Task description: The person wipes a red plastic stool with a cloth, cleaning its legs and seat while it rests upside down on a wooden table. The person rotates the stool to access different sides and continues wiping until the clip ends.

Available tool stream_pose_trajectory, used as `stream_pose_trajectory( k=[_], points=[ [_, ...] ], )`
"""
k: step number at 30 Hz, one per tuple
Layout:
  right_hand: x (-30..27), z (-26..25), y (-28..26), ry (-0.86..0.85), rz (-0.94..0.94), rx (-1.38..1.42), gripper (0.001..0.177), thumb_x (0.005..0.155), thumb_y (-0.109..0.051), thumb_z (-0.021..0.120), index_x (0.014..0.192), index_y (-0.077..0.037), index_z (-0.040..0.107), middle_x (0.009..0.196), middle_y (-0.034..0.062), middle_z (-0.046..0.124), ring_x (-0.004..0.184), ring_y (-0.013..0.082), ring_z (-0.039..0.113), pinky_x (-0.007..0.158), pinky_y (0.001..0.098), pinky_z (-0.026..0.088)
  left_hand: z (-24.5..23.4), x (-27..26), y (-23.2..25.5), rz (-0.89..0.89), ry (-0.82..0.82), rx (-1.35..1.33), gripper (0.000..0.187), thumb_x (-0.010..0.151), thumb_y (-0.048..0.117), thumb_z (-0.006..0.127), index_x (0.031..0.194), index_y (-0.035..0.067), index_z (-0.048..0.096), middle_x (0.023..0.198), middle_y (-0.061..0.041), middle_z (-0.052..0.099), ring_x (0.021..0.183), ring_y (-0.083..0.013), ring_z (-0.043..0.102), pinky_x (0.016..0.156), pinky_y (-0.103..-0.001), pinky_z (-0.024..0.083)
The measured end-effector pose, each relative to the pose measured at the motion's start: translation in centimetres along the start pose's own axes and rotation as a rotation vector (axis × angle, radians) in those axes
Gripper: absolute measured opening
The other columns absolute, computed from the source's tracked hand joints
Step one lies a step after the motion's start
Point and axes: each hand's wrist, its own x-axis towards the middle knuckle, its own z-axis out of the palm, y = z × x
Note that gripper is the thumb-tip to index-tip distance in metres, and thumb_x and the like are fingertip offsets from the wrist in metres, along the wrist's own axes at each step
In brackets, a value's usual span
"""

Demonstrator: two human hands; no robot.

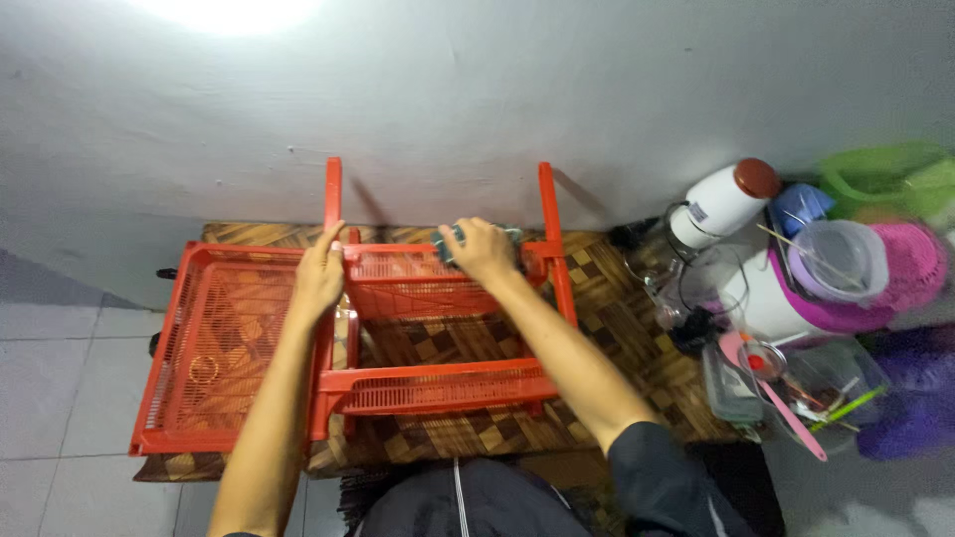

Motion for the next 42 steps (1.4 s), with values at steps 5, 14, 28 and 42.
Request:
stream_pose_trajectory(
  k=[5, 14, 28, 42],
  points=[
    [1.6, 4.1, -10.3, 0.042, -0.072, 0.139, 0.042, 0.099, -0.049, 0.058, 0.091, -0.01, 0.069, 0.085, 0.0126, 0.068, 0.076, 0.0338, 0.07, 0.068, 0.0476, 0.056, 0.6, 0.0, -1.0, 0.022, 0.02, -0.063, 0.043, 0.106, 0.023, 0.043, 0.147, 0.018, 0.056, 0.121, -0.023, 0.067, 0.112, -0.0363, 0.063, 0.102, -0.044, 0.048],
    [-0.3, 2.6, -13.4, 0.101, -0.504, 0.294, 0.031, 0.088, -0.026, 0.074, 0.111, -0.007, 0.067, 0.113, 0.0133, 0.065, 0.101, 0.0359, 0.064, 0.085, 0.0457, 0.055, 0.4, -0.1, -0.8, 0.044, 0.01, -0.065, 0.047, 0.103, 0.015, 0.041, 0.148, 0.017, 0.055, 0.126, -0.026, 0.065, 0.117, -0.0401, 0.063, 0.102, -0.045, 0.048],
    [-5.1, -1.3, 1.9, 0.079, -0.511, -0.08, 0.02, 0.088, -0.01, 0.072, 0.108, -0.007, 0.072, 0.112, 0.0125, 0.067, 0.107, 0.0306, 0.061, 0.096, 0.0456, 0.052, -0.4, -0.5, 1.1, 0.073, 0.025, 0.054, 0.045, 0.106, 0.023, 0.042, 0.148, 0.016, 0.054, 0.122, -0.03, 0.064, 0.114, -0.0453, 0.061, 0.098, -0.05, 0.047],
    [-6.5, -7.3, 6.9, 0.209, 0.025, 0.087, 0.022, 0.092, -0.015, 0.067, 0.111, -0.005, 0.068, 0.111, 0.0108, 0.065, 0.096, 0.0236, 0.065, 0.083, 0.0367, 0.056, -0.6, -0.7, 1.5, 0.035, -0.011, 0.052, 0.046, 0.106, 0.023, 0.041, 0.149, 0.014, 0.053, 0.117, -0.029, 0.065, 0.111, -0.0443, 0.061, 0.098, -0.051, 0.046]
  ],
)
